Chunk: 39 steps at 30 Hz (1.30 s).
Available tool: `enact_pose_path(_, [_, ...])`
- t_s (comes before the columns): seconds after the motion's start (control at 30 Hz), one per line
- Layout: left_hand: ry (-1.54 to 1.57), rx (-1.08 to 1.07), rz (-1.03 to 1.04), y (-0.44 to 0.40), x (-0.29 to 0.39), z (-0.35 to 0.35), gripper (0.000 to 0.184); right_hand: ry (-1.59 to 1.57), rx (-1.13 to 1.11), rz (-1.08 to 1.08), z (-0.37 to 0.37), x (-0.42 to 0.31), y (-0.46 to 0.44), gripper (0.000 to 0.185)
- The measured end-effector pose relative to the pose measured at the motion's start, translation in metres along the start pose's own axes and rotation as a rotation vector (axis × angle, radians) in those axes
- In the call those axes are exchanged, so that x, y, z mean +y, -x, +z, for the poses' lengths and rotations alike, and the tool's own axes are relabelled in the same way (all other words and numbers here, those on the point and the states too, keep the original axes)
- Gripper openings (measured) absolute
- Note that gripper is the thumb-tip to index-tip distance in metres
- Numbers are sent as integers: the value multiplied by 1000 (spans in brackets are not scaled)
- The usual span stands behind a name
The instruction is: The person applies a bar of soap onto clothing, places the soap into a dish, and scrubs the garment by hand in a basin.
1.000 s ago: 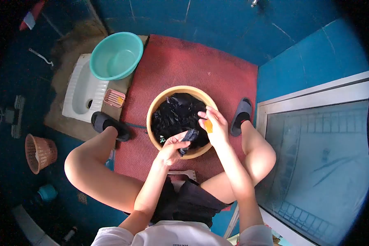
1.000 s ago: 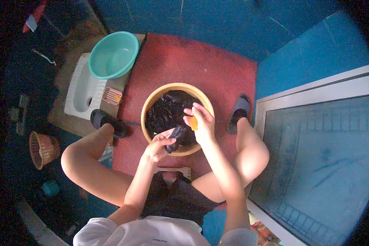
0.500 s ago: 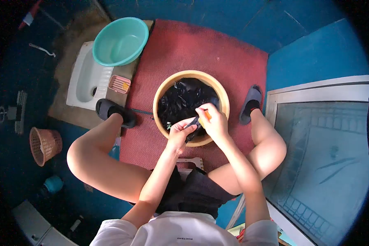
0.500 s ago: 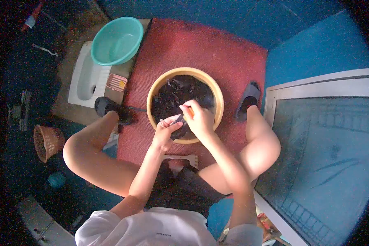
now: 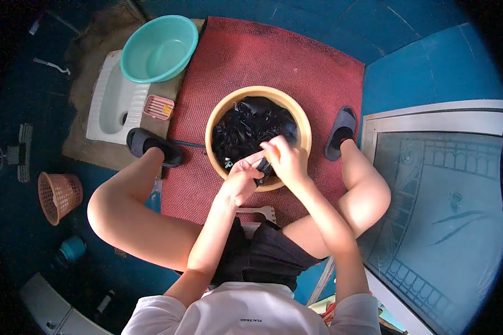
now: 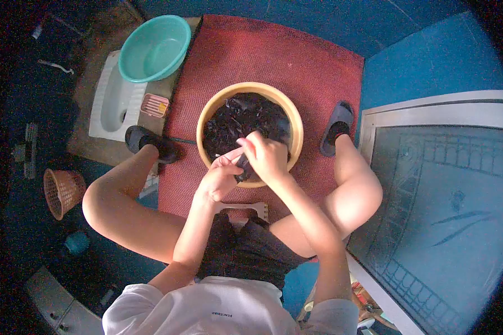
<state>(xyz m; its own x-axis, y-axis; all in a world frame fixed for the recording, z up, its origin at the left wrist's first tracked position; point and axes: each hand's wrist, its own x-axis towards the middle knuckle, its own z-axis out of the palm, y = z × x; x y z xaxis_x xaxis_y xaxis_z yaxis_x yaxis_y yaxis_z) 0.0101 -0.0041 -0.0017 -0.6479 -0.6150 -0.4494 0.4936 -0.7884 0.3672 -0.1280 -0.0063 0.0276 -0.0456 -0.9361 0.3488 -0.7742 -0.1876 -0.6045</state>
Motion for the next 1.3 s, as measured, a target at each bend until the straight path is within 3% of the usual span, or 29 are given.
enact_pose_path(0.03, [12, -42, 0, 1, 2, 3, 57, 15, -57, 138, -3, 0, -2, 17])
enact_pose_path(0.1, [-6, -62, 33, 1, 3, 8, 57, 20, -7, 166, -2, 3, -6, 15])
enact_pose_path(0.13, [-21, -34, 39, 1, 1, 7, 57, -33, -83, 206, -5, -4, -3, 10])
enact_pose_path(0.23, [-11, -19, 30, 4, 3, 9, 58, -48, -131, 108, 1, -6, 7, 10])
enact_pose_path(0.37, [6, -16, 13, 5, 3, 8, 59, -11, -5, 196, 2, 3, 1, 14])
enact_pose_path(0.47, [-27, 21, 15, 5, 5, 7, 59, -20, -81, 66, 1, -5, 7, 13])
enact_pose_path(0.57, [-56, -4, 8, 9, 10, 16, 60, -33, -14, 188, -3, -2, -1, 13])
enact_pose_path(0.7, [-64, -30, 40, 7, 6, 14, 59, -25, -65, 101, 2, -9, 8, 15])
enact_pose_path(0.83, [-11, -10, 25, 8, 6, 13, 55, -18, 46, 211, -8, -1, -7, 12])
enact_pose_path(0.87, [11, 2, 39, 8, 6, 14, 53, -43, 10, 337, -10, 5, -6, 11])
enact_pose_path(0.97, [-29, 88, 104, 5, 5, 14, 49, -498, 37, 300, -9, 19, -7, 14])
enact_pose_path(1.0, [-27, 88, 105, 5, 5, 14, 49, -497, 36, 300, -10, 17, -8, 14])
enact_pose_path(1.07, [-116, 179, 143, 5, 5, 14, 40, -825, -158, 616, -13, 11, -10, 15])
enact_pose_path(1.1, [-116, 177, 140, 3, 4, 12, 40, -857, -230, 660, -13, 10, -11, 18])
enact_pose_path(1.17, [-144, 161, 231, 0, -2, 4, 33, -742, -190, 362, 2, 13, -9, 20])
enact_pose_path(1.3, [-109, 147, 253, 1, -5, 9, 29, -801, -295, 411, 9, 4, -6, 23])
